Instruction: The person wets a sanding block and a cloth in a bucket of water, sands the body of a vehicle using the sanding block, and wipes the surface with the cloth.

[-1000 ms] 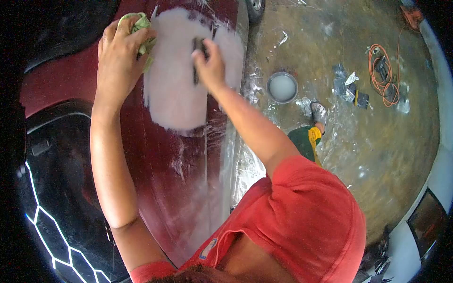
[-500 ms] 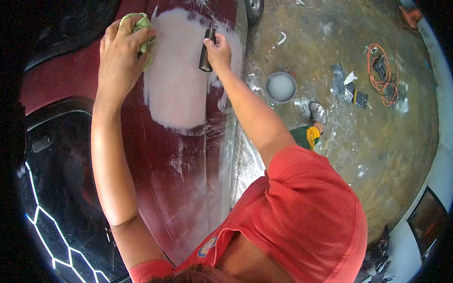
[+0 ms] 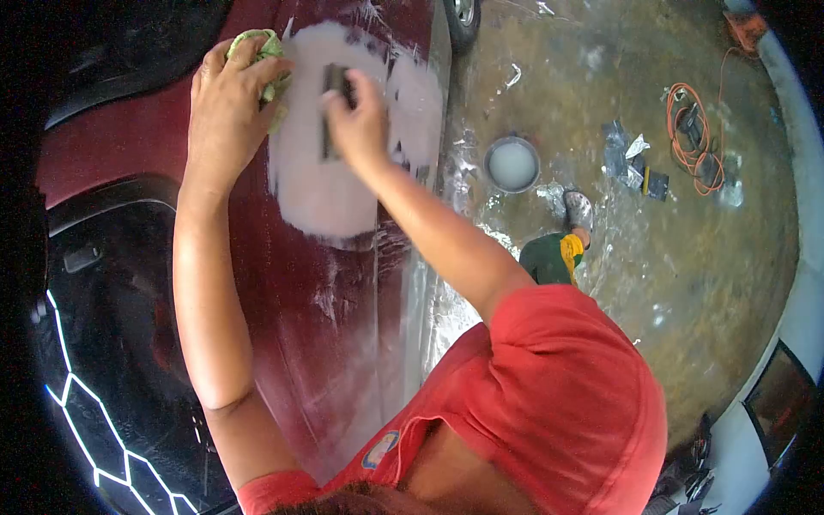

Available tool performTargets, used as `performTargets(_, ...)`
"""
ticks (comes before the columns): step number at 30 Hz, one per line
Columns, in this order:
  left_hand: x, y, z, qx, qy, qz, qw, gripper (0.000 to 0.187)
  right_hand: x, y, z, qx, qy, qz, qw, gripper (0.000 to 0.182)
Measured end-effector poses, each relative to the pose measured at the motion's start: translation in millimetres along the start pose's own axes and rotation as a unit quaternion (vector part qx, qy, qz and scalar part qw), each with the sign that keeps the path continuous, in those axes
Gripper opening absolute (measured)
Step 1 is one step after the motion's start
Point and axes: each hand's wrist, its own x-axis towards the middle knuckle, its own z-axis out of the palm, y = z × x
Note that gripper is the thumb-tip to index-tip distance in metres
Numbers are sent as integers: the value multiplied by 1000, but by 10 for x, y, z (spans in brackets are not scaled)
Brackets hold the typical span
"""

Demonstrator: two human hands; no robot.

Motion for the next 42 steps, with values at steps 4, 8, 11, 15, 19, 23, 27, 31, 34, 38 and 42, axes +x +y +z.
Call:
performTargets(4,2,-31,33,0,19,13,1000,41,-166,-316,-111,-42,-53,-124,990,51)
performTargets(8,-32,-9,38,8,21,12,1000,40,517,202,-30,-33,35,34,998,50)
performTargets(11,-15,10,46,14,30,15,999,40,183,-177,110,-38,36,-35,998,48)
performTargets(15,-23,-16,49,3,-4,12,1000,44,-146,-566,-22,-72,-19,-146,986,48)
performTargets(19,-26,20,59,12,32,16,999,33,496,-341,-51,-19,34,84,996,48)
performTargets(23,8,-1,44,3,24,18,1000,32,-357,-689,108,-53,-17,-128,990,46)
performTargets(27,-23,9,59,5,32,20,999,33,162,-147,21,-43,-7,-77,996,46)
performTargets(31,-21,32,53,1,36,12,999,37,383,-162,14,-10,24,-1,1000,45)
performTargets(34,-27,-16,32,2,3,-2,1000,42,-292,-521,54,-57,-18,-140,988,48)
performTargets(38,-25,-47,11,20,37,-4,999,43,82,-155,-72,-75,-21,-149,986,51)
performTargets(42,-3,-25,31,23,63,12,998,35,539,28,-43,-77,43,34,996,52)
